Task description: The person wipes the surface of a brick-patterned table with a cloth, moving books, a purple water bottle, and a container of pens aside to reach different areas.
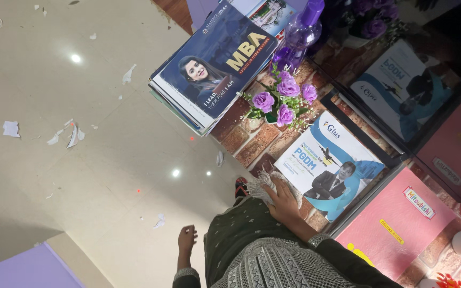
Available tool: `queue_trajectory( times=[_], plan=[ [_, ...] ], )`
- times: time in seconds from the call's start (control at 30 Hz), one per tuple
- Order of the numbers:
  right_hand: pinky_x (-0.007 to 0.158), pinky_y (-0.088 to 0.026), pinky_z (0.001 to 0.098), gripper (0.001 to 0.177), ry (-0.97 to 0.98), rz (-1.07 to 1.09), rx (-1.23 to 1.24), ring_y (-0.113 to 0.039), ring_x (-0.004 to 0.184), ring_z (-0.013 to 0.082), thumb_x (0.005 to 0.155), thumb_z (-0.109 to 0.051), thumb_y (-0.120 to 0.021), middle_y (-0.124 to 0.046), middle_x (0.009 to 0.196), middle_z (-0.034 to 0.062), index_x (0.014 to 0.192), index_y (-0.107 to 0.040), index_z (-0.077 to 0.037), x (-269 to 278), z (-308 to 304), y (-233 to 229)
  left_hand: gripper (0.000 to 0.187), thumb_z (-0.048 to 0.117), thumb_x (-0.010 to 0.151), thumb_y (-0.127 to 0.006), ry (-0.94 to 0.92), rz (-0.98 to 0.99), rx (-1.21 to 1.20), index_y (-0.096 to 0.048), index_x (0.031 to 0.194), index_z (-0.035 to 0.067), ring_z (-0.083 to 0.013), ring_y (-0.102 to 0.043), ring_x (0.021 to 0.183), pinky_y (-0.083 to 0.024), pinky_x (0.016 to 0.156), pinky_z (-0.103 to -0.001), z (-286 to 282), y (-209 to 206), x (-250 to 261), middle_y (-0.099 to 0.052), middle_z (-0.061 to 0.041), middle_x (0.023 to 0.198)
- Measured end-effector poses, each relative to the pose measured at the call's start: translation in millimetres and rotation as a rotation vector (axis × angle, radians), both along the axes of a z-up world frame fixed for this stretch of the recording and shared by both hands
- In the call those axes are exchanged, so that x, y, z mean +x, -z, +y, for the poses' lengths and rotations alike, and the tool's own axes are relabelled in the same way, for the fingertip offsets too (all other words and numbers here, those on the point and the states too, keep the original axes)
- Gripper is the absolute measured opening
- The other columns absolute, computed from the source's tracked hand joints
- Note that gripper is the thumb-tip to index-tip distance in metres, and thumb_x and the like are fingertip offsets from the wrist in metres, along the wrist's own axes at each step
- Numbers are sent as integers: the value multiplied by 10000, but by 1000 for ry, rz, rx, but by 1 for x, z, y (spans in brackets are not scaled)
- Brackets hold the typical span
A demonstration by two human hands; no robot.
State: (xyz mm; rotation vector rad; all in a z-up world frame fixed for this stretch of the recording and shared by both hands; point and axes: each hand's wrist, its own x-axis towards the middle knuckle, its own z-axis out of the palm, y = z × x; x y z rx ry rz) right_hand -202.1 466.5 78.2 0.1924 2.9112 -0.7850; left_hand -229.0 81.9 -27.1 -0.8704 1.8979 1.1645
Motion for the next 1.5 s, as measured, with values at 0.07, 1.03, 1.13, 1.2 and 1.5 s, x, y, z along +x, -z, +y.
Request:
queue_trajectory(
  times=[0.07, 1.03, 1.13, 1.2, 1.5],
  plan=[
    [1206, -284, 524, 672, -25, -18, 12, -320, 1492, 414, 802, -200, -725, -358, 1577, 220, 1446, -533, -195, 3, 3, -4, 443, 371, 949, -649, 37, 59, 19, -657, 1249, 45, -211, -728, 857, -581, 670, -354, 13, 3, -28, -753, -134, 1038],
    [1219, -318, 524, 575, -23, 62, -248, -394, 1469, 371, 935, -379, -674, -429, 1579, 192, 1474, -524, -244, -59, 4, 10, 437, 185, 853, -741, 1185, 1405, 164, -559, 1214, 19, -367, -681, 913, -534, 762, -462, 354, -139, -143, -686, -194, 1016],
    [1198, -306, 535, 586, -50, 121, -182, -380, 1479, 368, 896, -428, -692, -389, 1620, 174, 1448, -554, -290, -53, 6, -3, 766, 266, 761, -804, 1193, 1054, 22, -424, 1341, -59, -421, -688, 924, -571, 719, -446, 410, -110, -138, -602, -350, 1206],
    [1219, -311, 519, 607, -56, 117, -182, -367, 1513, 359, 901, -432, -665, -364, 1659, 166, 1477, -533, -292, -49, 12, -8, 783, 290, 770, -838, 1160, 812, 73, -414, 1320, -70, -425, -699, 946, -580, 751, -444, 434, -87, -129, -606, -353, 1206],
    [1203, -309, 514, 739, -39, 154, -620, -317, 1491, 336, 879, -477, -675, -304, 1615, 169, 1508, -402, -200, -63, 37, 0, 309, 168, 906, -691, 1223, 756, 546, -618, 1160, 8, -342, -751, 797, -578, 697, -448, 440, -220, -130, -749, -207, 924]
  ],
)
